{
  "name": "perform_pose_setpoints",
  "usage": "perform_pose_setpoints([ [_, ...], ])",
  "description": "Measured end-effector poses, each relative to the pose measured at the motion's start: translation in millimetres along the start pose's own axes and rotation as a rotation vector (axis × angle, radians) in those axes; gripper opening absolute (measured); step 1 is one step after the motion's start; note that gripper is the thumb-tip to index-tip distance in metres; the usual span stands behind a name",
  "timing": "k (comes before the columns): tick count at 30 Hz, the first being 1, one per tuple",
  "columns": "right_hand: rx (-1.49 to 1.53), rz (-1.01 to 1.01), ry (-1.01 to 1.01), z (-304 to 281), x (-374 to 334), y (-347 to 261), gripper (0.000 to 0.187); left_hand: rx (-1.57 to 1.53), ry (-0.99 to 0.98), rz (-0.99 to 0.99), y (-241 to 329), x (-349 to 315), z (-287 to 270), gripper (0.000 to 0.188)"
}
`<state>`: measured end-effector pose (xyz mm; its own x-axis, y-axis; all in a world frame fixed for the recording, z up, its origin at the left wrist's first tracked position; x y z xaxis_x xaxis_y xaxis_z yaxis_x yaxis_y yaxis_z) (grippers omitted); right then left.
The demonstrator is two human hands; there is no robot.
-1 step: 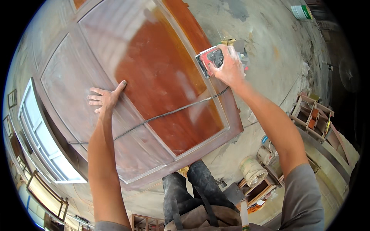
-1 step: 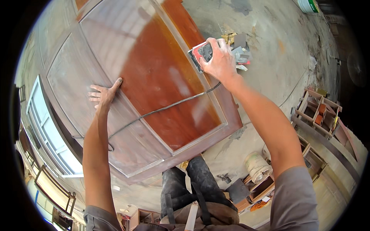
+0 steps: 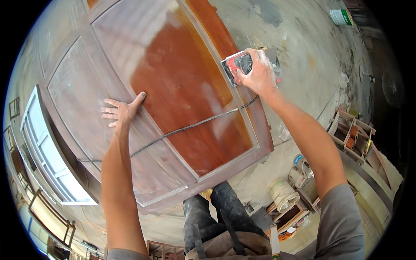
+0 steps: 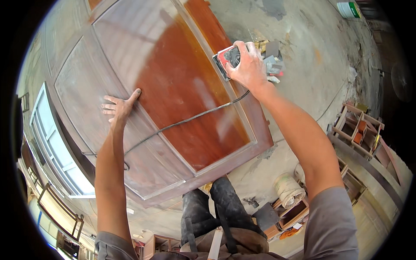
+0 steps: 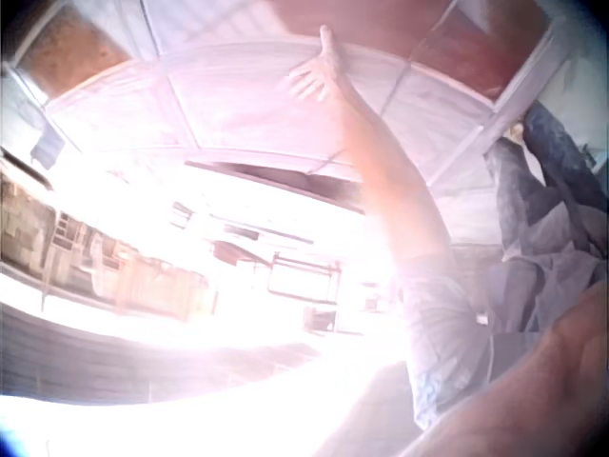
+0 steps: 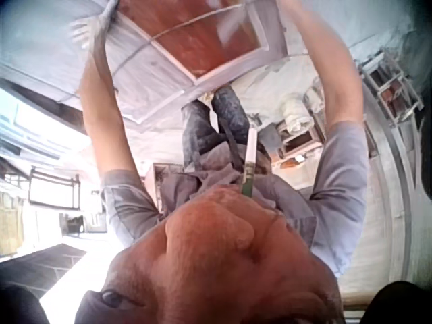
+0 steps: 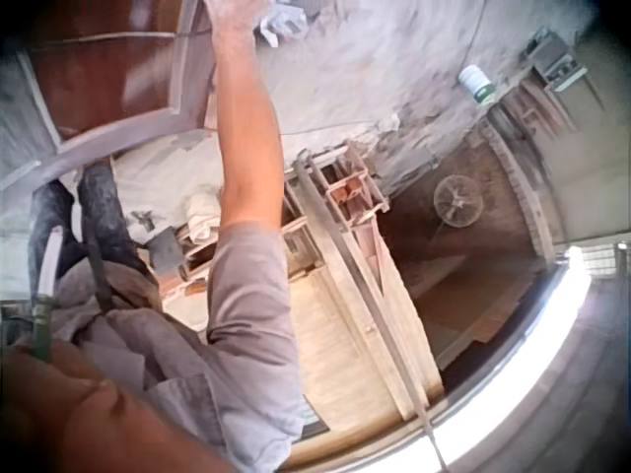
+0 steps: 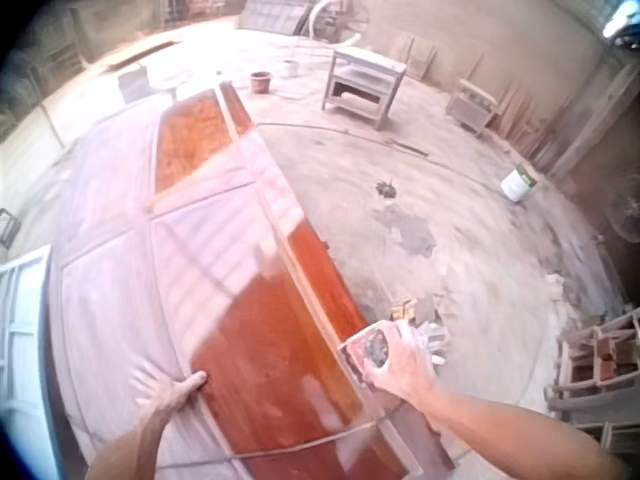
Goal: The person uses an electric sander to sand the surface of a large wooden door lying flat on the floor. They move the sander across the panels and edges of the door, removing the existing finish.
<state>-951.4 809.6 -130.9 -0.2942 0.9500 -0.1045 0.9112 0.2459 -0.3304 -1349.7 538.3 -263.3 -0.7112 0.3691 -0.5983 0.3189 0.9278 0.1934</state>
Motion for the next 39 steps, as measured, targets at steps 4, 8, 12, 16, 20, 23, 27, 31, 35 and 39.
perform_pose_setpoints([
  [4, 0.002, 0.017, -0.042, 11, 66, -32, 0.063, -0.012, -0.016, -0.052, -2, -2, -1, 0.174],
  [8, -0.033, 0.0, -0.041, 21, 126, -63, 0.064, -0.032, -0.044, -0.086, 1, -3, -1, 0.176],
  [12, -0.057, -0.047, 0.027, 25, 168, -93, 0.061, -0.044, -0.04, -0.085, 0, -4, 1, 0.176],
  [16, -0.07, -0.046, -0.062, 27, 162, -99, 0.062, -0.041, -0.03, -0.084, -1, -4, 0, 0.176],
  [20, -0.009, -0.111, -0.07, 27, 100, -84, 0.062, -0.037, -0.007, -0.073, -5, -4, -5, 0.175],
  [23, 0.015, -0.12, -0.082, 17, 45, -61, 0.062, -0.022, -0.021, -0.07, 0, -6, 0, 0.175],
  [27, -0.01, -0.055, -0.079, 4, -29, -13, 0.063, -0.011, -0.014, -0.054, 2, -4, 0, 0.173],
  [31, 0.013, 0.065, -0.127, -5, -101, 45, 0.061, 0.02, 0.001, -0.037, -3, -2, -5, 0.171],
  [35, 0.031, 0.093, -0.117, -20, -169, 97, 0.061, 0.051, -0.03, -0.047, -4, 5, -1, 0.172],
  [39, 0.018, 0.08, -0.11, -30, -209, 117, 0.063, 0.067, -0.07, -0.066, -1, 8, -2, 0.174],
])
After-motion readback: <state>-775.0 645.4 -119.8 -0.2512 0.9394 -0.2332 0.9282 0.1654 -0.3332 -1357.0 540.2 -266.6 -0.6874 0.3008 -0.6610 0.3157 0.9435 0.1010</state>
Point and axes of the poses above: each hand's wrist, its own x-axis towards the middle knuckle, its own z-axis out of the palm, y = z × x, the point moved 7 cm from there along x, towards the middle knuckle, and after that the axes turned 11 degrees about z, right-handed, at the moved point
